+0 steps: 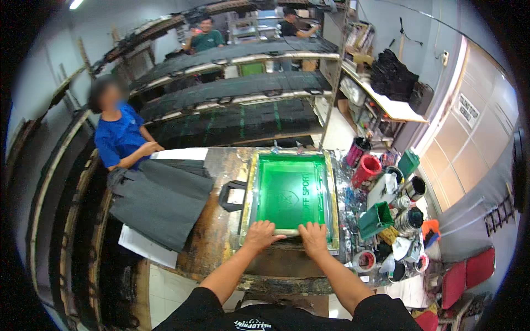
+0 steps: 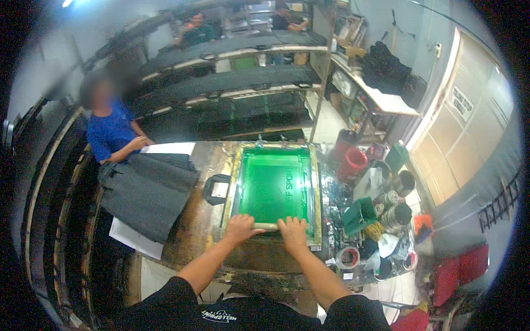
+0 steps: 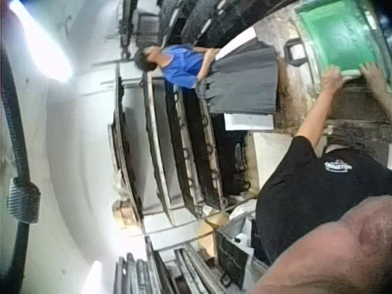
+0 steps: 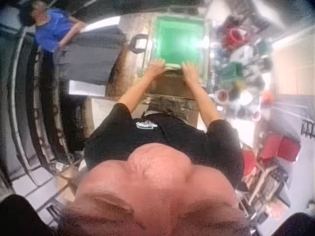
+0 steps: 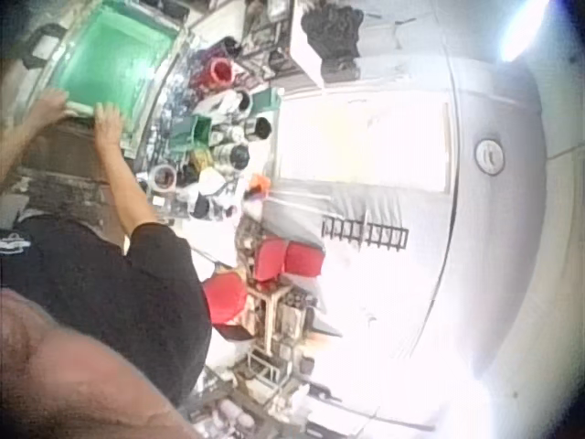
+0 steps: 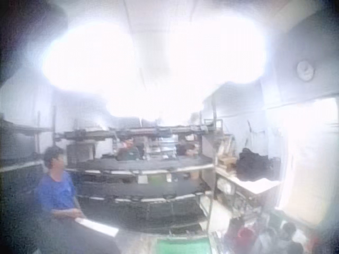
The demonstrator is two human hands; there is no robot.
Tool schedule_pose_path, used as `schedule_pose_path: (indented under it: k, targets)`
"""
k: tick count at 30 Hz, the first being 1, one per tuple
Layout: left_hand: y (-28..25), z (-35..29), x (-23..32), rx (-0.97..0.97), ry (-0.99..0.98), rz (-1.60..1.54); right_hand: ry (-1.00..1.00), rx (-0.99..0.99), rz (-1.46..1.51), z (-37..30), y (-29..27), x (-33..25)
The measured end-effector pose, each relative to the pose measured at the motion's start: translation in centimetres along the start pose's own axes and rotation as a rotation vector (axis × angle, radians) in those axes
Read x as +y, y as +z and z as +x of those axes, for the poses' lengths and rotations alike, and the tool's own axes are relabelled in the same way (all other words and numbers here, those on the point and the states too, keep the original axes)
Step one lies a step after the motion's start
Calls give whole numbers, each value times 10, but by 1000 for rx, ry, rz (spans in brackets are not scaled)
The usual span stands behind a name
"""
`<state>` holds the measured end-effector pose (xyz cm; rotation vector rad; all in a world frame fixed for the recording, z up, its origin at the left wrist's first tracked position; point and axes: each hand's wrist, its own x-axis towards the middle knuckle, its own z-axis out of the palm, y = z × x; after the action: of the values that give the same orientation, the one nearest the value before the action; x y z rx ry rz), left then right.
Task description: The person performs screen printing on a series of black tote bags. They place a bag on a table, lower a screen filled with green ink, and use a squeegee to pull the ink across the screen. After each print, they lift the screen, remove the printed bag, and place it on a drying rack before repeating the process.
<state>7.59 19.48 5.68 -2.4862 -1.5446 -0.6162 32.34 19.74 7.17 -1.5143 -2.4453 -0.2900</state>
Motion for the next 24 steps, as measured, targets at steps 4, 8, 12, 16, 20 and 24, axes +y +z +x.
schedule_pose_path:
  k: [4,8,12,16,20,24]
  targets:
    - [-21,14,1,-216,-55,-66,7,-143,-46,-4,-11,1]
    - [-43,-36,-15,120,-88,-182,-59,-68,4,-18,-31,2]
    - [-29,-109,-37,-37,-436,-34,-38,30,66,-22,-29,-15]
    - [4,-120,-59,-76,-455,-146,-13,-32,95,-30,-16,-20]
    - [14,-124,-66,-47,-440,-268,8,-79,173,-31,-18,-16]
    - [11,-123,-67,36,-418,-289,8,3,186,-24,-29,-13]
